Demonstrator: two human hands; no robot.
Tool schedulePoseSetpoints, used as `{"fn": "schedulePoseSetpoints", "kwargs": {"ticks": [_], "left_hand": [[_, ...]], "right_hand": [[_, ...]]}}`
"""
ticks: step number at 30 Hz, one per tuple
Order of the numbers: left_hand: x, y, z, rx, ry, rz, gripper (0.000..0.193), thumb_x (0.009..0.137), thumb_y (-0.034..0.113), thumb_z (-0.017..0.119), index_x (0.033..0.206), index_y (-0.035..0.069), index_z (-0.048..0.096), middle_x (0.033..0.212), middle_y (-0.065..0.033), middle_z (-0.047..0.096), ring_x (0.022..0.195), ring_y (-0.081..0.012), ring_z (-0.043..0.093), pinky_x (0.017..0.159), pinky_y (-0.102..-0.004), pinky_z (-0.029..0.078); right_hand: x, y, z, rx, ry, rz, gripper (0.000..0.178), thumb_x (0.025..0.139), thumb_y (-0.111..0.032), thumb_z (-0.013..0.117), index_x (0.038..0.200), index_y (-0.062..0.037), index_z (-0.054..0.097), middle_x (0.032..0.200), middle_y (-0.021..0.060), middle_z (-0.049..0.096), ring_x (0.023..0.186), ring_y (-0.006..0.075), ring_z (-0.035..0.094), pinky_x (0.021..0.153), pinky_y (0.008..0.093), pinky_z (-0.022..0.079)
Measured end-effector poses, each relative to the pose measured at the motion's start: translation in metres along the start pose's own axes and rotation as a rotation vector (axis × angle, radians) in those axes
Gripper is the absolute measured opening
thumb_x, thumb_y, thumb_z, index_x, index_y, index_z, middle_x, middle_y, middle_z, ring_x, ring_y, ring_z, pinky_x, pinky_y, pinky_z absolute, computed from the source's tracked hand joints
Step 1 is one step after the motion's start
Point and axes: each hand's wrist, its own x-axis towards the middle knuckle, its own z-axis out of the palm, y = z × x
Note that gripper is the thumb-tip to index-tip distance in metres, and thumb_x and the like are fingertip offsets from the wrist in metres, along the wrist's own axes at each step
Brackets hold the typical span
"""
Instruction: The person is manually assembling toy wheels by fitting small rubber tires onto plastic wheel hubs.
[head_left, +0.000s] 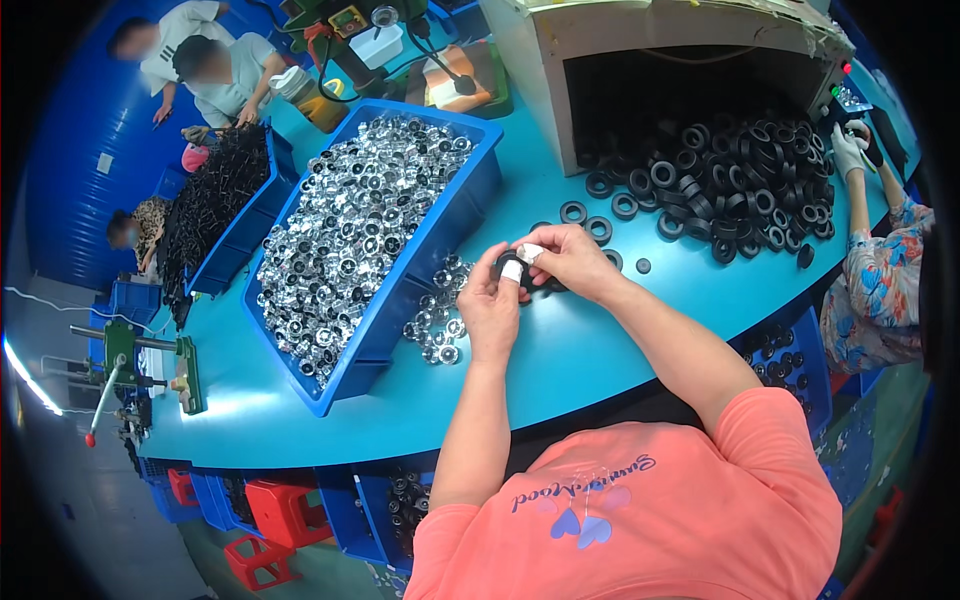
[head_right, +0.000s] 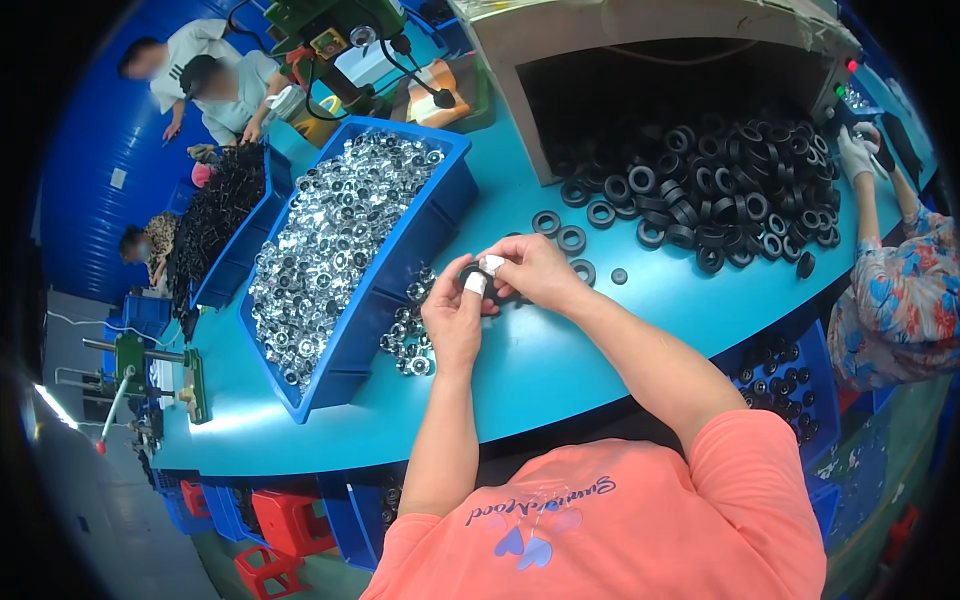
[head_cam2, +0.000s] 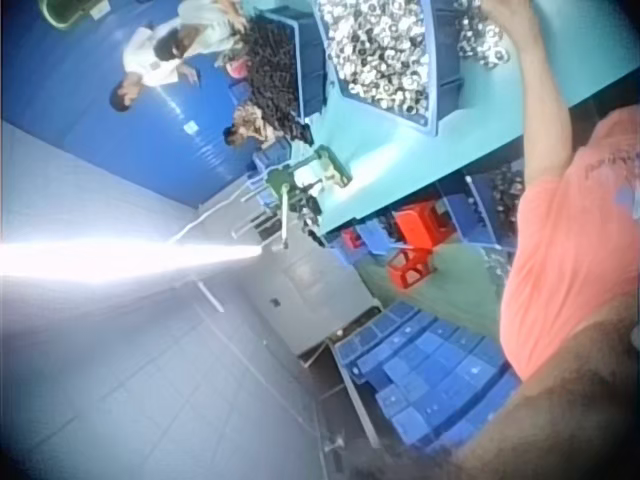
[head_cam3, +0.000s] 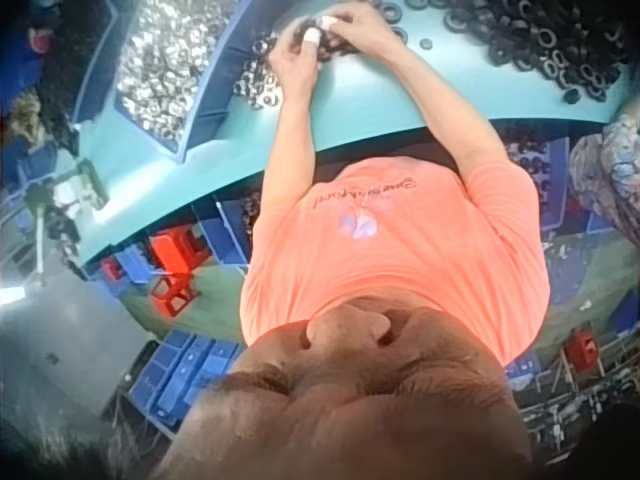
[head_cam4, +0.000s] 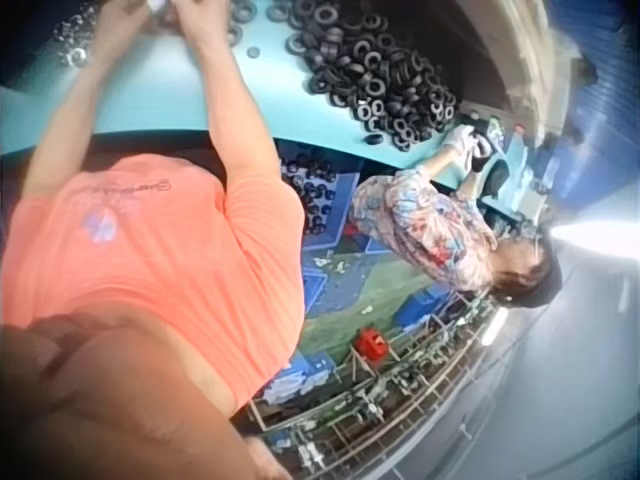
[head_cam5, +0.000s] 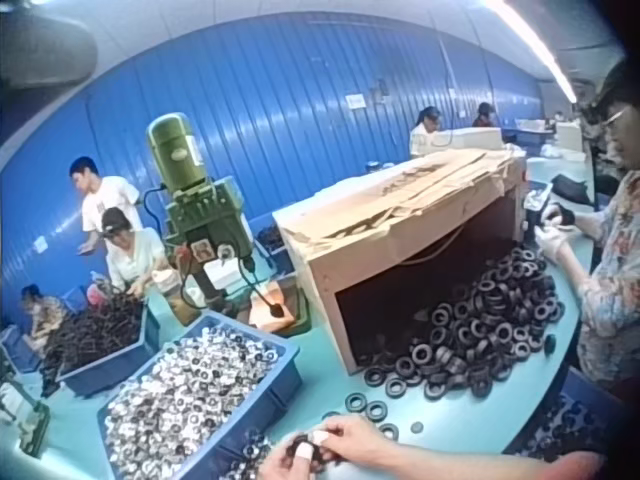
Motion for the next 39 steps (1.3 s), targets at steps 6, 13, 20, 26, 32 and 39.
{"fn": "schedulePoseSetpoints", "kwargs": {"ticks": [6, 13, 20, 26, 32, 39], "left_hand": [[-0.003, -0.001, 0.011, -0.080, -0.122, 0.147, 0.062, 0.094, -0.008, 0.070, 0.152, -0.003, 0.050, 0.132, -0.0140, 0.067, 0.118, -0.0207, 0.067, 0.101, -0.0345, 0.059], [-0.014, 0.019, 0.005, 0.048, -0.042, 0.119, 0.058, 0.089, -0.005, 0.076, 0.144, -0.003, 0.056, 0.125, -0.0109, 0.068, 0.112, -0.0181, 0.068, 0.094, -0.0321, 0.059], [-0.136, 0.108, -0.165, 0.547, -0.010, -0.012, 0.056, 0.076, 0.005, 0.086, 0.126, -0.001, 0.061, 0.103, -0.0058, 0.067, 0.096, -0.0159, 0.066, 0.083, -0.0331, 0.056], [-0.301, 0.106, -0.279, 1.162, 0.206, -0.515, 0.059, 0.068, 0.006, 0.090, 0.122, -0.001, 0.067, 0.082, -0.0045, 0.065, 0.075, -0.0142, 0.062, 0.070, -0.0324, 0.054], [-0.255, 0.104, -0.216, 1.089, 0.190, -0.214, 0.047, 0.082, 0.007, 0.082, 0.126, -0.001, 0.069, 0.083, -0.0069, 0.068, 0.073, -0.0159, 0.064, 0.071, -0.0317, 0.054], [-0.102, 0.078, -0.073, 0.517, -0.184, 0.138, 0.031, 0.090, 0.008, 0.076, 0.120, 0.001, 0.073, 0.092, -0.0070, 0.073, 0.083, -0.0134, 0.069, 0.079, -0.0301, 0.055]], "right_hand": [[0.007, -0.001, -0.014, 0.074, 0.002, -0.006, 0.020, 0.104, -0.017, 0.066, 0.108, 0.0014, 0.074, 0.083, 0.0026, 0.070, 0.069, 0.0083, 0.066, 0.064, 0.0241, 0.059], [0.005, -0.008, -0.010, 0.062, 0.063, -0.071, 0.019, 0.103, -0.015, 0.066, 0.106, 0.0002, 0.076, 0.084, 0.0012, 0.070, 0.068, 0.0068, 0.063, 0.062, 0.0242, 0.057], [-0.003, -0.049, -0.085, 0.003, 0.467, -0.305, 0.019, 0.099, -0.012, 0.067, 0.113, -0.0063, 0.079, 0.088, -0.0005, 0.072, 0.071, 0.0051, 0.062, 0.062, 0.0214, 0.053], [-0.025, -0.072, -0.087, -0.480, 0.418, -0.251, 0.024, 0.094, -0.019, 0.071, 0.111, -0.0033, 0.079, 0.091, 0.0080, 0.076, 0.080, 0.0180, 0.071, 0.078, 0.0356, 0.058], [-0.014, -0.063, -0.070, -1.175, 0.215, -0.252, 0.045, 0.087, -0.020, 0.073, 0.130, -0.0088, 0.072, 0.124, 0.0167, 0.070, 0.118, 0.0337, 0.067, 0.103, 0.0452, 0.053], [0.006, -0.048, -0.063, -1.391, 0.137, -0.060, 0.051, 0.088, -0.025, 0.071, 0.137, -0.0133, 0.068, 0.134, 0.0159, 0.064, 0.129, 0.0325, 0.060, 0.108, 0.0450, 0.052]]}}
